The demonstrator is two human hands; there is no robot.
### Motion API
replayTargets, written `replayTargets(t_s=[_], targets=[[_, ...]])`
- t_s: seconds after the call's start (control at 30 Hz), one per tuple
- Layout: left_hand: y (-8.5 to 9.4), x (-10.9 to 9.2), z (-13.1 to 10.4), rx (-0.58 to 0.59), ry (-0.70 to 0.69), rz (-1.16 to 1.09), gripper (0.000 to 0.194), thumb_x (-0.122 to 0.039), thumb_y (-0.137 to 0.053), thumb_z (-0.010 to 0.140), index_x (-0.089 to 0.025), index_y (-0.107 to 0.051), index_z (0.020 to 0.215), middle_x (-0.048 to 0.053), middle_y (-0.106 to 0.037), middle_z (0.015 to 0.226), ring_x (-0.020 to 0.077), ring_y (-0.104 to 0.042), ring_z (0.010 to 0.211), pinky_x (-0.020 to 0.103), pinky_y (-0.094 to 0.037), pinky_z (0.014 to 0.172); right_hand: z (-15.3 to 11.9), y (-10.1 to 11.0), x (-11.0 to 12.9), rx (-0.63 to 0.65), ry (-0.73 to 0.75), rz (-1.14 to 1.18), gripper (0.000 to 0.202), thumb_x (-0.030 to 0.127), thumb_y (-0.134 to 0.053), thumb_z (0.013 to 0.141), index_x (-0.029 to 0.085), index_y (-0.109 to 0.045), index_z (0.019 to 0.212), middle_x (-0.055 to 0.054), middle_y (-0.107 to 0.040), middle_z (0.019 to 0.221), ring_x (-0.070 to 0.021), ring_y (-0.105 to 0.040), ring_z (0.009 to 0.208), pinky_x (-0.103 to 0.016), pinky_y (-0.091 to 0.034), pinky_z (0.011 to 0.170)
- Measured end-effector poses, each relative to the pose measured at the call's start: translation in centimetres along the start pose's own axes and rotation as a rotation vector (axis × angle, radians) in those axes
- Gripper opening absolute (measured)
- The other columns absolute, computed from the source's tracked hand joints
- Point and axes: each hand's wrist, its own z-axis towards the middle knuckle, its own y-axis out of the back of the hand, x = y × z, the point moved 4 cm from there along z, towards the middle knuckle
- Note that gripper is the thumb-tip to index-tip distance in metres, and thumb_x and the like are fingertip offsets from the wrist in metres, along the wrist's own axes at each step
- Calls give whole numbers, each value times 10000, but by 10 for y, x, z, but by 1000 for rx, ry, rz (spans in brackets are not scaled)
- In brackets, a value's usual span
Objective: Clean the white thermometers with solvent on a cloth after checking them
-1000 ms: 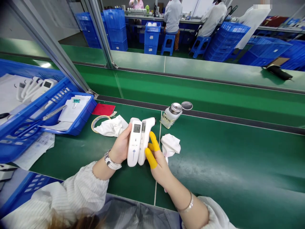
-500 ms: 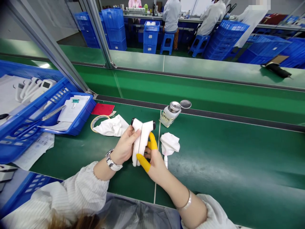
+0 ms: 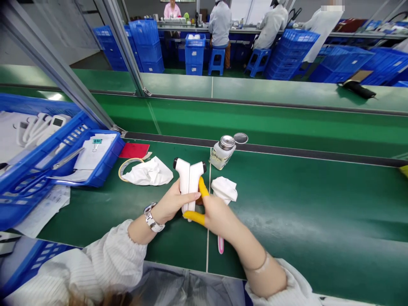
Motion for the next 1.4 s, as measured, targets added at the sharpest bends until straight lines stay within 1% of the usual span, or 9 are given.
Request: replayTargets(t_s=[0.13, 0.27, 0.33, 0.47, 0.6, 0.73, 0.87, 1.1, 1.4], targets=[[4, 2, 3, -92, 56, -95, 386, -199, -754, 652, -148, -545, 973, 44, -650, 833, 167, -641, 782, 284, -516, 737, -5, 49, -37, -147, -107, -382, 540, 435, -605, 767, 241, -492, 1258, -109, -602, 1115, -293, -573, 995, -459, -482, 825], [9, 9, 6, -228, 194, -266, 286, -192, -752, 656, -103, -595, 878, 79, -658, 805, 136, -632, 692, 235, -526, 650, -6, 57, -63, -126, -109, -476, 268, 329, -566, 784, 215, -668, 1004, -136, -588, 1136, -329, -477, 1159, -459, -446, 879], [11, 11, 8, -268, 183, -310, 230, -208, -722, 696, -109, -603, 867, 72, -656, 827, 119, -628, 713, 211, -524, 656, -5, 59, -62, -239, -105, -400, 215, 300, -531, 791, 190, -674, 908, -126, -607, 1107, -302, -524, 1107, -426, -457, 861], [13, 13, 10, -296, 159, -359, 209, -209, -715, 707, -123, -600, 859, 54, -648, 822, 107, -625, 716, 198, -524, 654, -7, 81, -48, -635, -166, -199, 231, 354, -540, 774, 176, -609, 903, -34, -656, 777, -192, -609, 693, -304, -484, 641], [12, 12, 10, -287, 170, -380, 220, -205, -724, 697, -120, -588, 849, 62, -643, 799, 117, -625, 699, 208, -523, 633, 6, 108, -33, -855, -139, -297, 256, 300, -514, 763, 178, -602, 969, -54, -658, 848, -206, -611, 743, -316, -478, 690], [9, 10, 7, -274, 168, -388, 236, -192, -724, 696, -127, -579, 870, 66, -647, 807, 120, -629, 702, 210, -522, 637, 35, 117, -22, -854, -123, -503, 360, 249, -450, 777, 176, -574, 1107, -102, -627, 1004, -241, -601, 869, -361, -463, 776], [9, 10, 6, -267, 162, -396, 229, -184, -724, 696, -126, -573, 858, 66, -644, 800, 118, -628, 693, 215, -524, 644, 53, 112, -16, -720, -292, -661, 386, 245, -448, 790, 210, -569, 1155, -105, -604, 988, -226, -599, 733, -328, -446, 632], [7, 12, 5, -238, 163, -399, 254, -194, -726, 692, -124, -569, 879, 71, -643, 819, 123, -627, 711, 218, -523, 668, 51, 106, -13, -436, -367, -881, 373, 216, -432, 800, 232, -615, 1125, -109, -608, 909, -228, -587, 656, -306, -377, 522], [1, 12, 3, -131, 147, -353, 384, -182, -762, 641, -143, -555, 961, 59, -641, 848, 130, -625, 727, 229, -514, 686, 53, 106, -15, -397, -325, -883, 436, 197, -418, 796, 259, -563, 1203, -94, -641, 884, -228, -607, 682, -295, -401, 522]])
